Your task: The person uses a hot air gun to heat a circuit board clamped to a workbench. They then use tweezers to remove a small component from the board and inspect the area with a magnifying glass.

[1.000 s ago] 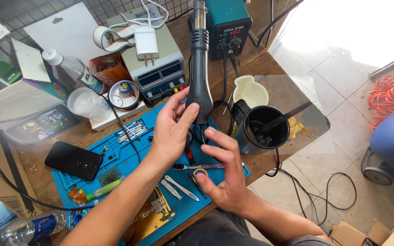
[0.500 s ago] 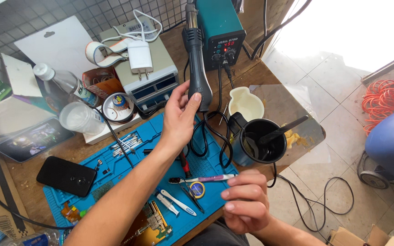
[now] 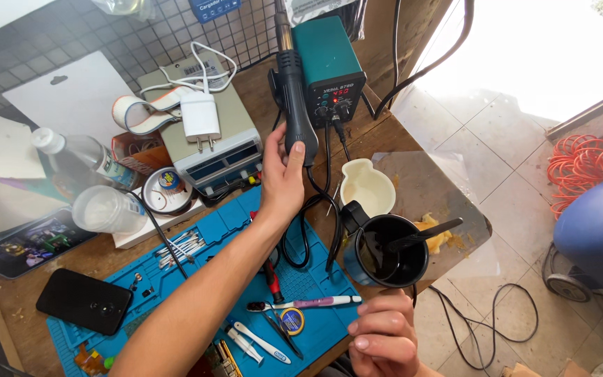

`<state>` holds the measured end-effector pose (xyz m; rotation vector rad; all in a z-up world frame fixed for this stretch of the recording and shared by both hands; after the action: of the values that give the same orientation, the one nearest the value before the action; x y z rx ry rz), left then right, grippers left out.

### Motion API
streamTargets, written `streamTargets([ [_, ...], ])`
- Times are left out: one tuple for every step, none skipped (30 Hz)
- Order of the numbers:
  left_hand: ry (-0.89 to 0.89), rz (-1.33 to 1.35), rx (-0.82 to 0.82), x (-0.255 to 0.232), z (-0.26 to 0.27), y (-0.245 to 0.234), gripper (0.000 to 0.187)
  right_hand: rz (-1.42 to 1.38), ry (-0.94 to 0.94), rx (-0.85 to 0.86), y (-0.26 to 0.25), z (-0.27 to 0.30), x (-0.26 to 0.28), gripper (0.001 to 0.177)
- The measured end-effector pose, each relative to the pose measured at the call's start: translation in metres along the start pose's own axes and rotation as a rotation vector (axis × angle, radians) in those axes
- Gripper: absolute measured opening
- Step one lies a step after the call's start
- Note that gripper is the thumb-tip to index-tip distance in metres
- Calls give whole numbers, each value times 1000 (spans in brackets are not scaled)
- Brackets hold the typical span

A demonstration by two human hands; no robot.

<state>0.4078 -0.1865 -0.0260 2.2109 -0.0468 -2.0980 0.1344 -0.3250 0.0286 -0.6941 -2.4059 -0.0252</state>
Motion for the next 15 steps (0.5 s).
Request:
streamTargets([
  [7, -42, -12, -2, -2, 0, 64, -2, 0, -7, -2, 0, 0, 8],
  [18, -84, -23, -4, -5, 0, 65, -5, -4, -17, -3, 0, -2, 8],
  [17, -83, -22, 2, -8, 3, 65, -3, -3, -17, -4, 0, -1, 8],
  [11, -100, -65, 8, -11, 4, 62, 2, 5, -28, -4, 0, -1, 7],
  [5, -116, -109, 13, -15, 4, 58, 7, 13, -40, -4, -1, -2, 7],
  [6, -116, -108, 15, -17, 5, 58, 7, 13, -41, -5, 0, -2, 7],
  [10, -148, -122, 16, -20, 5, 59, -3, 18, -29, -6, 2, -3, 7],
  [13, -178, -135, 17, -22, 6, 60, -10, 23, -17, -7, 3, -4, 8],
  [12, -178, -133, 22, -27, 7, 60, -8, 24, -17, -7, 3, -4, 8],
  [40, -164, -156, 25, -31, 8, 59, -15, 24, -7, -8, 3, -4, 9],
  [67, -149, -180, 29, -36, 9, 59, -21, 24, 4, -8, 3, -4, 10],
  [65, -149, -182, 28, -38, 10, 59, -21, 25, 7, -8, 1, -3, 10],
  [60, -147, -179, 27, -39, 11, 56, -23, 25, 10, -8, 0, -2, 10],
  [56, -146, -180, 26, -41, 11, 54, -26, 25, 14, -7, -1, -2, 9],
  [55, -145, -183, 31, -39, 10, 54, -28, 25, 17, -8, -2, -4, 9],
])
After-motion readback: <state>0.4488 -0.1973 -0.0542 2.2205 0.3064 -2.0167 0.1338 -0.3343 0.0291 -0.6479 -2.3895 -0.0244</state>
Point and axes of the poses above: each hand's wrist, its own z-axis away from the middle knuckle, its own y-axis out of the palm, x = y × z, the point moved 3 cm from there along -z, towards the middle knuckle, and after that the axes turned 3 degrees about -x, right-handed, at the moved point
